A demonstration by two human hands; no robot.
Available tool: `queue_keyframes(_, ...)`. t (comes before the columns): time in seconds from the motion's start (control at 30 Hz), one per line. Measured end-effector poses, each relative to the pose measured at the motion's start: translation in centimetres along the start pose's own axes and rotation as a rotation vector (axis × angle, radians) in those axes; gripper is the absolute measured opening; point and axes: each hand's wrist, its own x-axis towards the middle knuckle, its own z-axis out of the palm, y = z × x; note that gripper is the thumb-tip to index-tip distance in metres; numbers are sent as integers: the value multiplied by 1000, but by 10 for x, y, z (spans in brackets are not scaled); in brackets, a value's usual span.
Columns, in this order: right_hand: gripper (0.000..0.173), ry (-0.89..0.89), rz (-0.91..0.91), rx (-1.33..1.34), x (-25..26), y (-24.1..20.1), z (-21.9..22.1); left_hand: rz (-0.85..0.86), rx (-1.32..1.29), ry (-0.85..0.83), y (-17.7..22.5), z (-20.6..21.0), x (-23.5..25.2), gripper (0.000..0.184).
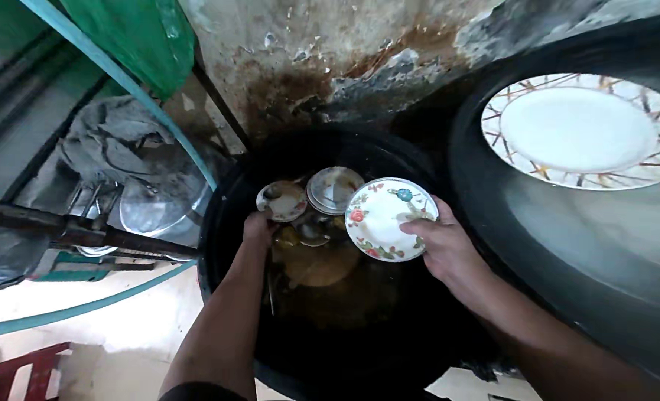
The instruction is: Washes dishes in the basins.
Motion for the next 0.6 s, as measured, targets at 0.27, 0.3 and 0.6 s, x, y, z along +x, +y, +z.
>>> queue_keyframes(0.27, 76, 7, 21, -18, 0, -1, -1, 419, 298, -54, 11, -65, -40, 36)
queue_keyframes(0.3, 76, 3, 7, -21, 0, 0, 0, 406, 367, -118, 8, -74, -50, 36)
queue_keyframes(0.6, 75, 8, 15, -67, -1, -2, 1, 115, 980, -635, -46, -31, -94, 39)
